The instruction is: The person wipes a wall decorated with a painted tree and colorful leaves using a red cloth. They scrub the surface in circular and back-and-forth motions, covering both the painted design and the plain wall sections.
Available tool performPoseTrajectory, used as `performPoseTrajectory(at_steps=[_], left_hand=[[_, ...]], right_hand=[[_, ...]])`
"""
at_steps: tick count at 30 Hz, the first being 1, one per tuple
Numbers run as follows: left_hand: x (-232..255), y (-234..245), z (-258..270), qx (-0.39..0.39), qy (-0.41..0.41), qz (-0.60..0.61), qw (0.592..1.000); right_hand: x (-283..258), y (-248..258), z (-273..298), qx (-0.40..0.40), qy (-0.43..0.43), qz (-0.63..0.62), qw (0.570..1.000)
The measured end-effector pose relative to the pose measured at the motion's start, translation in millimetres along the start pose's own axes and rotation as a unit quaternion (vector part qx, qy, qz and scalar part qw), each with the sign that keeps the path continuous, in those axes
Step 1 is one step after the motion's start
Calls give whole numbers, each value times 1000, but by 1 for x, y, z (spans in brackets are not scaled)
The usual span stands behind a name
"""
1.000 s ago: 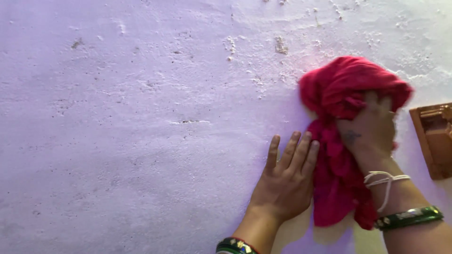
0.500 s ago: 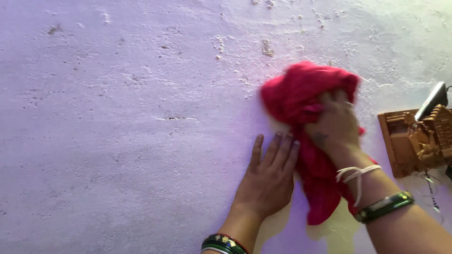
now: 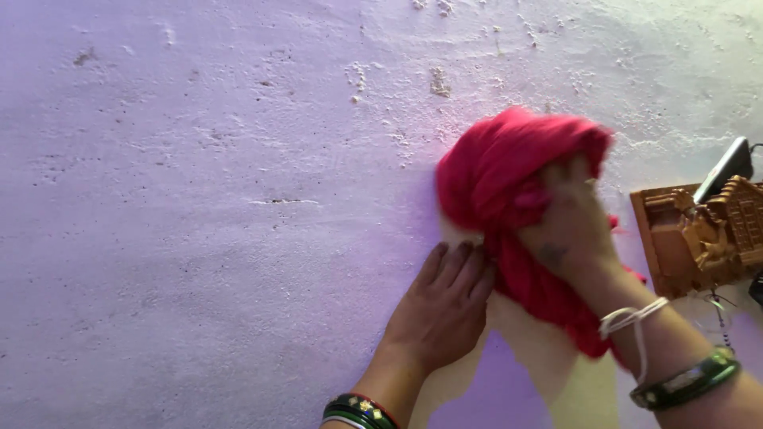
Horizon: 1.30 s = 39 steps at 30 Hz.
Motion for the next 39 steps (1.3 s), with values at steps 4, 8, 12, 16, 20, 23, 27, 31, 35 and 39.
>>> performPoseTrajectory(at_steps=[4,8,12,16,20,23,27,31,35,39], left_hand=[[2,3,0,14,-4,6,1000],[4,1,0,16,-8,-18,1000],[6,0,0,14,-9,-31,999],[6,4,0,18,-11,-42,999],[5,11,1,35,-13,-13,999],[5,9,1,29,-14,-29,999],[5,4,-1,30,-16,-38,999],[5,-4,-1,6,-14,-41,999],[-1,-10,-2,-12,-14,-18,1000],[2,-15,25,-53,50,1,997]], right_hand=[[32,-36,28,-79,-68,27,994],[95,-25,52,22,-203,-46,978],[100,-10,65,60,-270,-65,959],[34,1,45,59,-120,-109,985],[21,-16,41,1,-102,-58,993],[50,-25,63,17,-157,-30,987],[97,-20,128,-21,-341,-30,939],[40,10,145,-15,-230,-75,970],[-22,40,128,25,-126,-108,986],[-36,14,141,-61,-224,-61,971]])
Point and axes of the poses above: each hand's wrist, its own z-axis away from the middle knuckle, its own y-axis out of the back of the hand, x = y × z, the point moved 9 cm from there along -z, towards the middle knuckle, and after that the axes turned 8 degrees about -x, right-handed, at the moved point
